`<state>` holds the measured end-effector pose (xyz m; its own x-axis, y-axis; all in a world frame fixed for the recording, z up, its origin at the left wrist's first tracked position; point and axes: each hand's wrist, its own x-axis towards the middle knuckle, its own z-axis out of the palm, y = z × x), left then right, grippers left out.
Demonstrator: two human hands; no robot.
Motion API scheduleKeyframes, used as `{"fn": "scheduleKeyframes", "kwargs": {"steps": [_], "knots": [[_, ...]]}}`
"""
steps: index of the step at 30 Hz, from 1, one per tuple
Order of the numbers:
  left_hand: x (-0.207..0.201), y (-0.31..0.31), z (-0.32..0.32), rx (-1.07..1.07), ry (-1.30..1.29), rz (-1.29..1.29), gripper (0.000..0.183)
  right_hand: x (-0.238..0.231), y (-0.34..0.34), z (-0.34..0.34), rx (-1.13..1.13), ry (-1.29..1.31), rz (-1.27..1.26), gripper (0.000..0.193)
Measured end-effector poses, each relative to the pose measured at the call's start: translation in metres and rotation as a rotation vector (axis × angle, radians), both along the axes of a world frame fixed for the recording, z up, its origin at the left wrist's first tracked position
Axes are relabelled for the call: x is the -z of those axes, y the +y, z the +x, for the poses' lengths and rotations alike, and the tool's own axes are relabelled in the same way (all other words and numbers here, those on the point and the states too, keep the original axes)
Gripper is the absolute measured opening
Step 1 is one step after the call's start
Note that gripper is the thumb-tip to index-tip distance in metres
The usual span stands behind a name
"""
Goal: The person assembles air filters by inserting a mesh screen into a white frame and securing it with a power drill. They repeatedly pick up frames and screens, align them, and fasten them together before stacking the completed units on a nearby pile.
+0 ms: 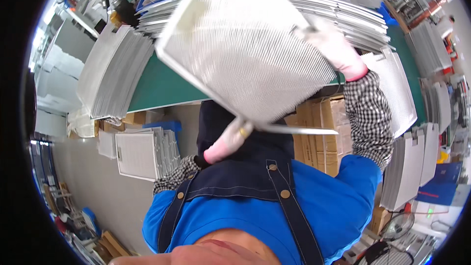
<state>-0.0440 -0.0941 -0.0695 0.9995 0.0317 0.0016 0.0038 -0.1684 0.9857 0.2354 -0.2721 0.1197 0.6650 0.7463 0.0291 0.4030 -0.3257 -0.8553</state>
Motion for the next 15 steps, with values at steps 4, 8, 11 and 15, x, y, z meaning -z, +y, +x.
{"fn": "scheduleKeyframes", "kwargs": {"steps": [4,8,11,15], "knots": [[-0.051,0.049,-0.048,0.697,0.323,0.576,0.053,0.081,0.022,-0.010,-0.376,0.177,-0.319,0.052],[-0.138,0.100,-0.034,0.024,-0.018,1.019,0.028,0.077,0.082,-0.035,-0.520,0.015,-0.327,0.040],[-0.178,0.114,0.020,-0.119,-0.368,1.329,0.039,0.049,0.128,-0.062,-0.689,-0.099,-0.242,0.030],[-0.162,0.132,0.033,-0.049,-0.071,0.986,0.020,0.047,0.143,-0.080,-0.684,-0.221,-0.178,0.026]]}}
